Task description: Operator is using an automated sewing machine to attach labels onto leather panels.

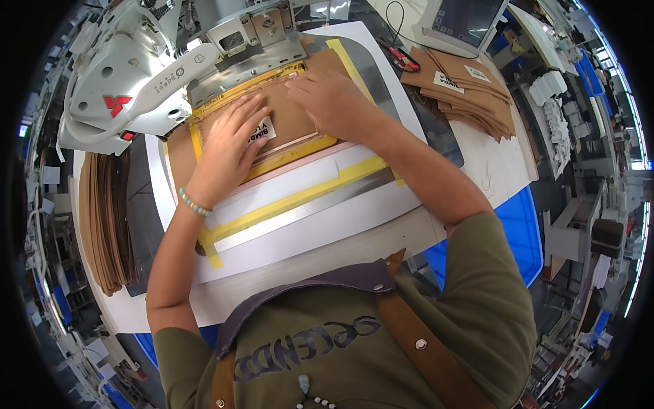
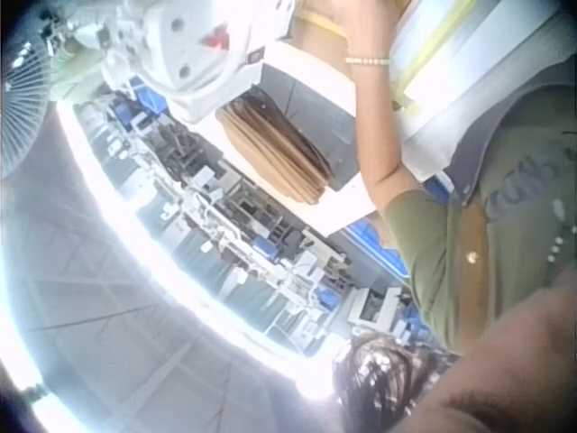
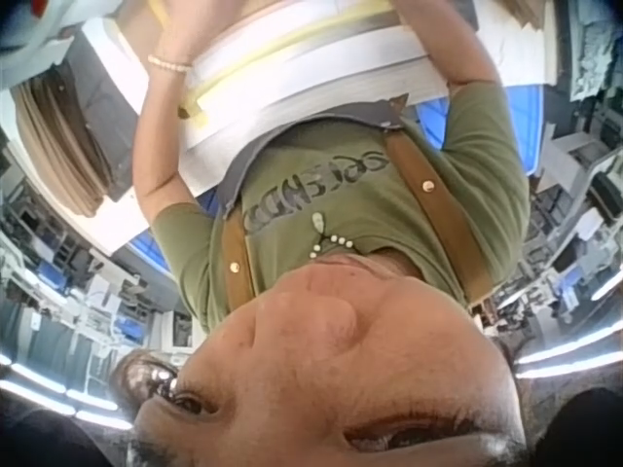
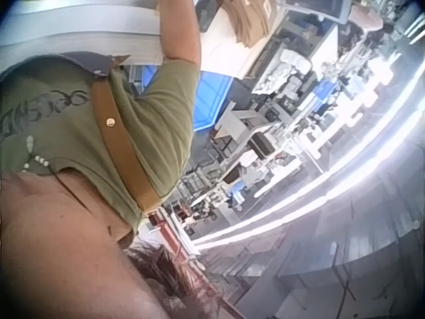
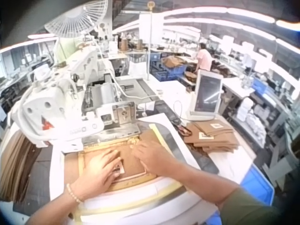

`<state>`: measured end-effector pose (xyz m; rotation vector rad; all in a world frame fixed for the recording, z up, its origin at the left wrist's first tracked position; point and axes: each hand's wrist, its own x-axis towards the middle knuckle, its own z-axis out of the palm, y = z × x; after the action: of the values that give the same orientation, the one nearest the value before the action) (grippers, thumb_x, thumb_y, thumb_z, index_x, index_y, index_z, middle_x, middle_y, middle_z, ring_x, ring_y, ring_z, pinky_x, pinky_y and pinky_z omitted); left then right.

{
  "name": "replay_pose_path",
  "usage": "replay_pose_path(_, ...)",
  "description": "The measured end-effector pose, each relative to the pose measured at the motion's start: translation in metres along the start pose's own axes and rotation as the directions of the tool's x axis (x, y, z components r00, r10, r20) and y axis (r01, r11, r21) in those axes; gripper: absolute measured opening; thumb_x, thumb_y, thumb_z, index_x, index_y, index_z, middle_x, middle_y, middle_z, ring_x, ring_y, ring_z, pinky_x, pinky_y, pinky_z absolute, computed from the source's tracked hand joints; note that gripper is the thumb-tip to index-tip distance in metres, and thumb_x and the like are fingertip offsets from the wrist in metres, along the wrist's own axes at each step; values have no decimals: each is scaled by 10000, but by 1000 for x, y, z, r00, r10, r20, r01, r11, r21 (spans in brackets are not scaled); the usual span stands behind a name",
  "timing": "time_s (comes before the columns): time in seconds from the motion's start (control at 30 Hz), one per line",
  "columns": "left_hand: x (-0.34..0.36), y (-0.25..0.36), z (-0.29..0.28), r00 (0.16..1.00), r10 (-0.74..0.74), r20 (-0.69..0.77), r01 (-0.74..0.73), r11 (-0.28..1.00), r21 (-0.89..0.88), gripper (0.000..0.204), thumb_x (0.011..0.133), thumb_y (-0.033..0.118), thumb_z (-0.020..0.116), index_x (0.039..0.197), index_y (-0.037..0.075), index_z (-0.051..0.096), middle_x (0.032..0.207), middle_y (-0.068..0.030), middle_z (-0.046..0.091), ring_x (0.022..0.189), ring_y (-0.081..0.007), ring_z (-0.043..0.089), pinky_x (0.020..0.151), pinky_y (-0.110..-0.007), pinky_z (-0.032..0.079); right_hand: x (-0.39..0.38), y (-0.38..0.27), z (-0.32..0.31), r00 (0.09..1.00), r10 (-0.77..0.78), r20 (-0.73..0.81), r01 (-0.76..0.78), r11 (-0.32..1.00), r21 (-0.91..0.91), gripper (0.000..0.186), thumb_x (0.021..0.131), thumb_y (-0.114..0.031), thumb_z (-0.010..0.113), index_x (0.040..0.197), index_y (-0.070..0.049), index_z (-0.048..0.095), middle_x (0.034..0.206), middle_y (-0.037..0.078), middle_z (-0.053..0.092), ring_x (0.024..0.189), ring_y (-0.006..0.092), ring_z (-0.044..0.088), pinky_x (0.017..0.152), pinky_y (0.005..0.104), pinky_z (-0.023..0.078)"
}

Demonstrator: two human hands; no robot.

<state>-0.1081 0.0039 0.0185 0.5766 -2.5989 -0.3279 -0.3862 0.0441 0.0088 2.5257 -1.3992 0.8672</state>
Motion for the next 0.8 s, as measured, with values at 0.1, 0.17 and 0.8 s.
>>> replay_pose_path(0.1,-30,-1,-17,990,-108,87,94,985,145,501,1004,169,724,1465,13,603,1590,-168,553,1494,-403,479,1203,-517,420,-3,-5,2,999,-14,52,20,993,-118,261,891,-46,669,1151,-54,674,1274,121,729,1208,298,662,968,438,541)
replay_pose_path(0.17,-43,-2,-21,988,-145,55,128,962,241,493,1006,212,717,1440,-2,624,1548,-188,585,1458,-412,514,1187,-516,432,-4,-8,2,996,-3,87,20,981,-192,274,895,-55,672,1169,-58,674,1323,119,725,1241,291,653,980,432,533)
replay_pose_path(0.8,-52,-8,-29,981,-182,61,150,927,343,600,1007,325,729,1512,32,589,1601,-171,550,1427,-403,531,1148,-492,427,2,-11,-3,990,-39,136,72,965,-251,319,919,-79,631,1230,-33,687,1377,103,698,1243,258,634,963,395,540)
